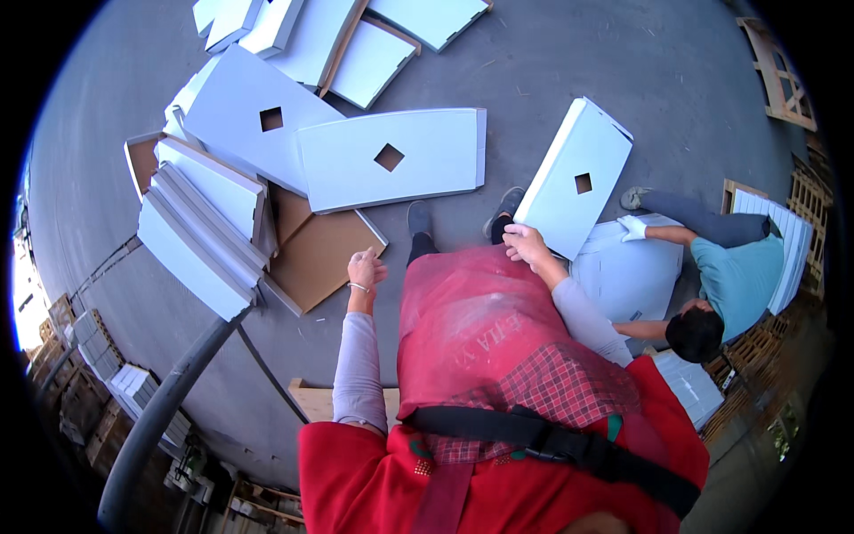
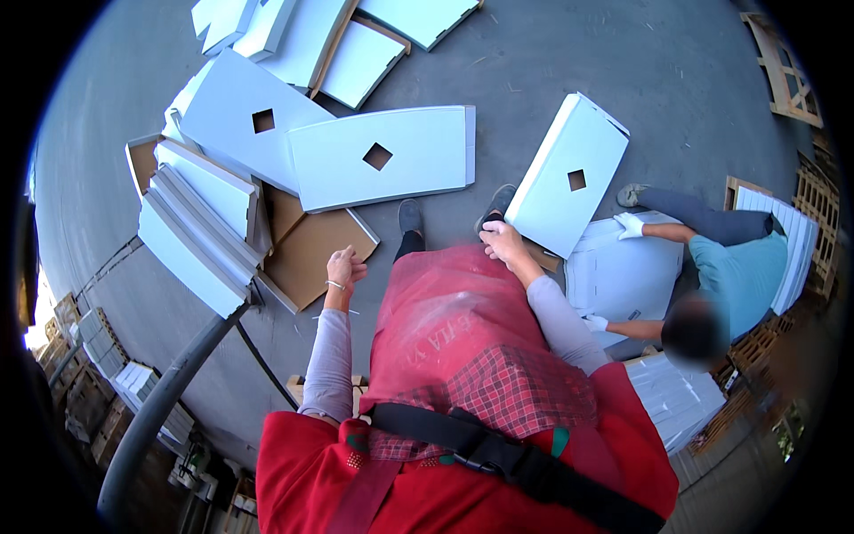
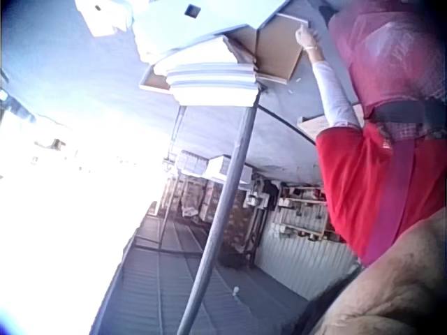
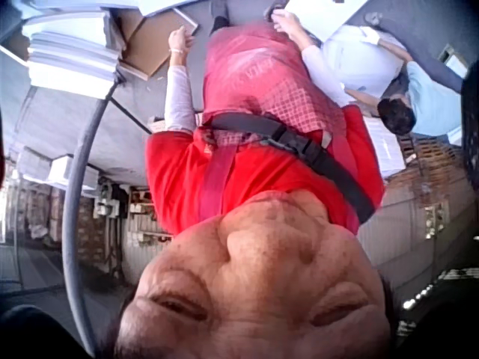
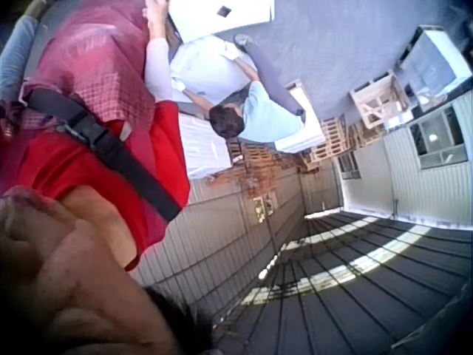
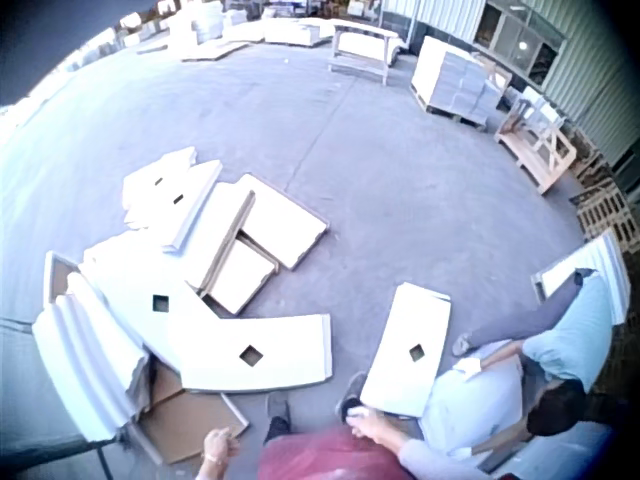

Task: The person repeatedly picks up flat white cardboard pieces with square cutouts, folds them into box shapes, and places them into a growing stack. The person handles the pieces one at a time, turning them over and aligning edges to form the box structure.

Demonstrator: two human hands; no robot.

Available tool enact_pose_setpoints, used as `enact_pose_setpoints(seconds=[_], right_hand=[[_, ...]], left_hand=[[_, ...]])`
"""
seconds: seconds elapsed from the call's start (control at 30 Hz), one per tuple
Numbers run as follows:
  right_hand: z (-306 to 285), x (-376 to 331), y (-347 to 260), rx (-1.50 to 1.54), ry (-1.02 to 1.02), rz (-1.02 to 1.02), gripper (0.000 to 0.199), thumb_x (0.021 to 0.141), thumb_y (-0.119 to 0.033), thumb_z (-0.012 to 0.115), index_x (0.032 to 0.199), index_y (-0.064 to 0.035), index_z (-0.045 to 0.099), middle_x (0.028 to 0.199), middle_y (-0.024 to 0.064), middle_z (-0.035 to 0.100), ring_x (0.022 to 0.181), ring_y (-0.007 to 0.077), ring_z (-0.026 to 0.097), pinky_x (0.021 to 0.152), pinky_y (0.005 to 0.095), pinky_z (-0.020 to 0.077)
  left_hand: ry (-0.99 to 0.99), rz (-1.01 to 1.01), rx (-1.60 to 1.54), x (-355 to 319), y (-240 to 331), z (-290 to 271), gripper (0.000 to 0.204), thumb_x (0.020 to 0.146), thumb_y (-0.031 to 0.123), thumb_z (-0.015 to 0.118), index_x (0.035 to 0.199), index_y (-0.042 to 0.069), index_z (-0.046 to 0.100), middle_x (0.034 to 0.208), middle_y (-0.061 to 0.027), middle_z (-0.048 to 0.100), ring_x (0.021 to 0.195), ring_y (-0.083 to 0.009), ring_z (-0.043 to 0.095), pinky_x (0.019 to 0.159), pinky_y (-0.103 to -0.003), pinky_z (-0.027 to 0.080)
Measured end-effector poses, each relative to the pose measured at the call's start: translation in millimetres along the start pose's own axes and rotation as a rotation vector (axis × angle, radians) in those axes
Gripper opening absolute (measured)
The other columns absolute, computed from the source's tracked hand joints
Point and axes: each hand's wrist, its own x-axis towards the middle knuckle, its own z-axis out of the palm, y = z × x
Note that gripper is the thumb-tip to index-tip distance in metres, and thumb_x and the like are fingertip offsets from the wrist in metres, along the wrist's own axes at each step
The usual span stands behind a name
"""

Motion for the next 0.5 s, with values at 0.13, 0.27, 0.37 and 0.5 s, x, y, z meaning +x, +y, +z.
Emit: enact_pose_setpoints(seconds=[0.13,0.27,0.37,0.5], right_hand=[[21,54,15,0.022,-0.048,0.054,0.043,0.09,-0.022,0.061,0.127,-0.0004,0.054,0.099,0.012,0.064,0.074,0.0182,0.064,0.062,0.0288,0.053],[35,105,52,0.071,0.0,0.119,0.042,0.09,-0.021,0.062,0.126,-0.0001,0.056,0.096,0.0117,0.065,0.072,0.0161,0.064,0.061,0.0277,0.0527],[33,129,85,0.094,0.044,0.163,0.04,0.09,-0.019,0.061,0.125,-0.0007,0.057,0.095,0.0107,0.065,0.073,0.0159,0.064,0.063,0.028,0.0533],[27,155,124,0.03,0.073,0.208,0.035,0.092,-0.016,0.058,0.124,-0.0017,0.057,0.095,0.0101,0.064,0.075,0.0164,0.064,0.065,0.0287,0.0545]], left_hand=[[0.104,-0.044,0.0,72,-24,2,0.037,0.091,0.036,0.06,0.111,0.006,0.05,0.086,-0.0077,0.058,0.067,-0.0185,0.06,0.055,-0.035,0.051],[0.198,-0.044,0.023,165,-36,-11,0.057,0.087,0.043,0.064,0.127,0.006,0.045,0.103,-0.0086,0.058,0.087,-0.0211,0.059,0.069,-0.04,0.05],[0.273,-0.02,-0.013,246,-39,-30,0.08,0.083,0.047,0.068,0.141,0.005,0.031,0.125,-0.0143,0.052,0.106,-0.0294,0.055,0.081,-0.049,0.048],[0.339,0.027,-0.199,353,-42,-53,0.103,0.082,0.048,0.07,0.15,0.004,0.006,0.147,-0.0244,0.028,0.13,-0.0431,0.037,0.096,-0.058,0.04]])
